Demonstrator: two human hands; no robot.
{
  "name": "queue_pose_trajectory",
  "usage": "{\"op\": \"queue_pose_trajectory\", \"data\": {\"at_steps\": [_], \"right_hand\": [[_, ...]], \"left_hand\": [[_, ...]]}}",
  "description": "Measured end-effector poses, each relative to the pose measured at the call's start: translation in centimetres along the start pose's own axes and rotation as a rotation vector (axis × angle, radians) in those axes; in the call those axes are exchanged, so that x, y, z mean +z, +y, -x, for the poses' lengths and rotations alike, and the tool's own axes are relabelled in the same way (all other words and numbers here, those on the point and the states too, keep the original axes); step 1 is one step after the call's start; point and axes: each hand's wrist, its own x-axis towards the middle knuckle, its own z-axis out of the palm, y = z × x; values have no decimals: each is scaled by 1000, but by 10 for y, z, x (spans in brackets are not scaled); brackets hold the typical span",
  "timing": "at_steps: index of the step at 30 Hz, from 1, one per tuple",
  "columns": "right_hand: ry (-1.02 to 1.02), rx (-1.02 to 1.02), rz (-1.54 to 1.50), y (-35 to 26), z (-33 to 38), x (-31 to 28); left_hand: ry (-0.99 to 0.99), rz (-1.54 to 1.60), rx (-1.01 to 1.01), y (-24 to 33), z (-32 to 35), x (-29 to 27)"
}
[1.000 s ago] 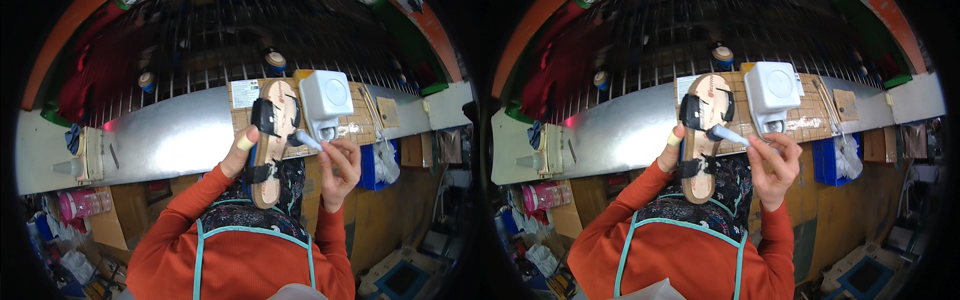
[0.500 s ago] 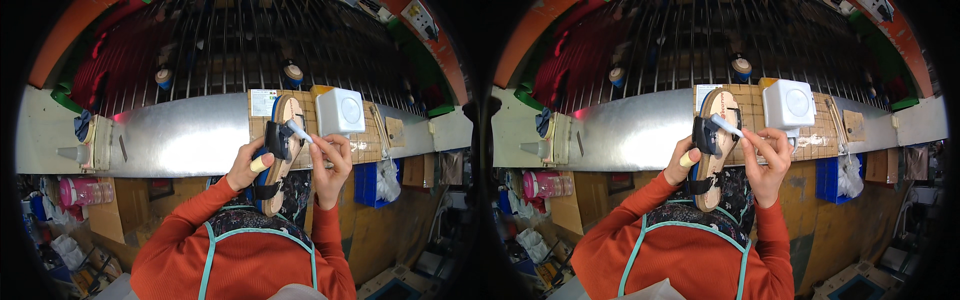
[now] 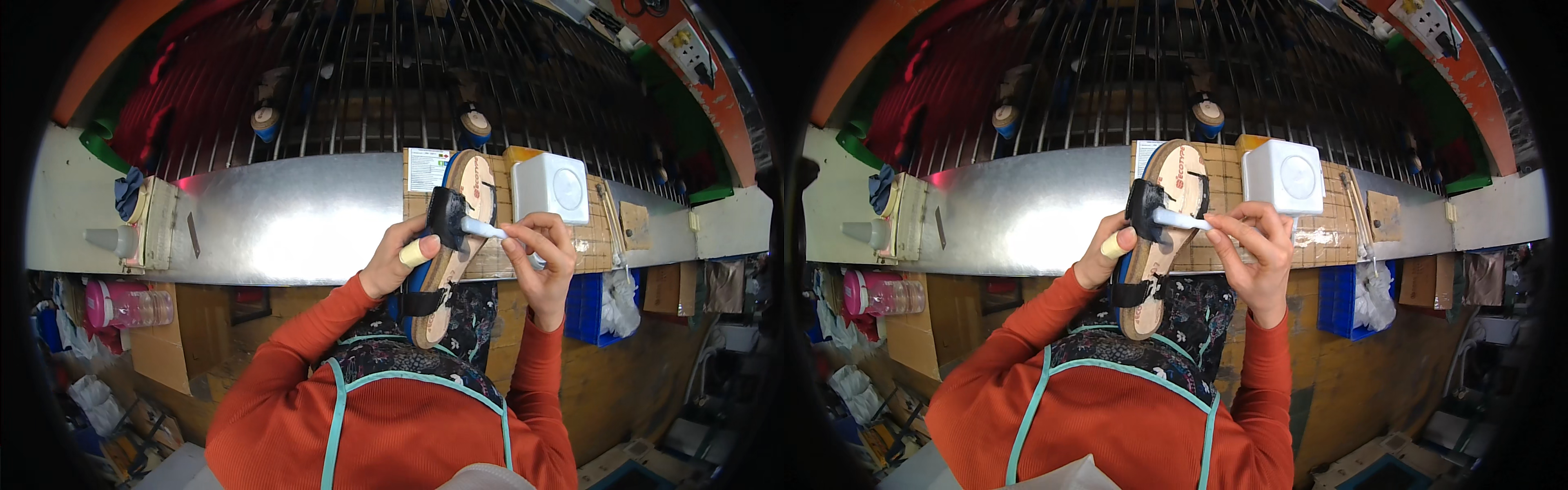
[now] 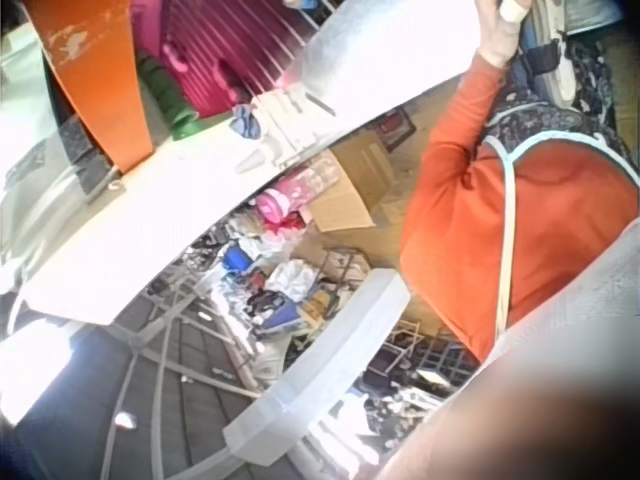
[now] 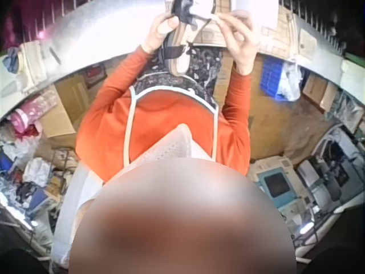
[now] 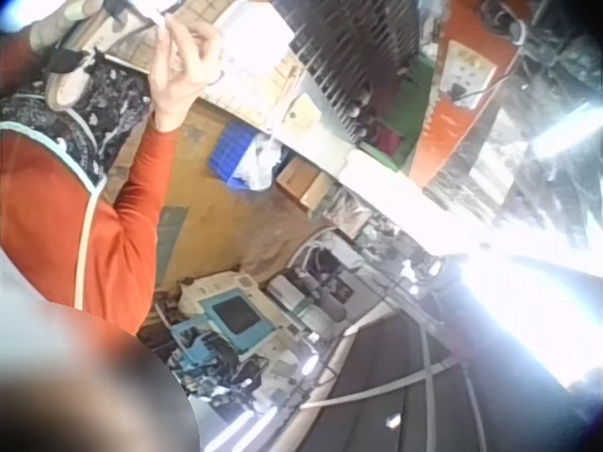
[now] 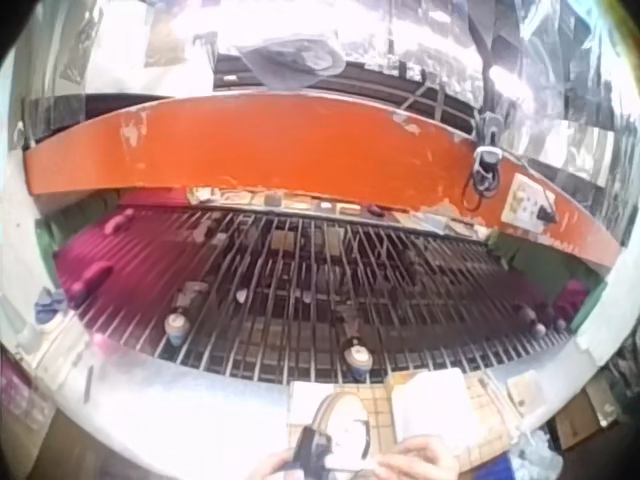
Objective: The person paints the sole of a blue and black sandal with a brush, repeatedly dipping the brush into a white container to apply black paint. The person rotates the sandal to cover different areas of the sole and places it on a metal rack between applications.
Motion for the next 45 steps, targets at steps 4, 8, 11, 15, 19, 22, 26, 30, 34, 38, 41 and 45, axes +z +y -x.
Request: {"op": "queue_pose_trajectory", "data": {"at_steps": [4,8,11,15,19,22,26,30,34,38,41,45], "right_hand": [[11,-42,64,-4,1,-1],[33,-141,180,-7,1,-4],[10,-195,164,-6,0,-10],[168,-5,46,-2,2,-6],[166,97,125,-9,19,6],[92,217,-93,-18,35,15],[161,184,-37,-16,35,20],[187,116,90,-16,28,22],[244,14,238,-16,23,23],[307,-113,277,-13,20,26],[204,-99,206,-10,20,22],[116,-33,134,-9,23,18]], "left_hand": [[-27,103,-23,3,-5,0],[-65,193,-59,2,-11,0],[-122,296,-106,2,-14,1],[-97,396,-176,10,-15,9],[72,501,-168,18,-15,20],[69,455,-151,18,-15,15],[95,376,-173,11,-14,13],[101,280,-131,10,-11,14],[97,193,-100,14,-9,13],[100,192,-85,14,-10,10],[85,211,-68,14,-12,7],[93,183,-63,15,-13,5]]}}
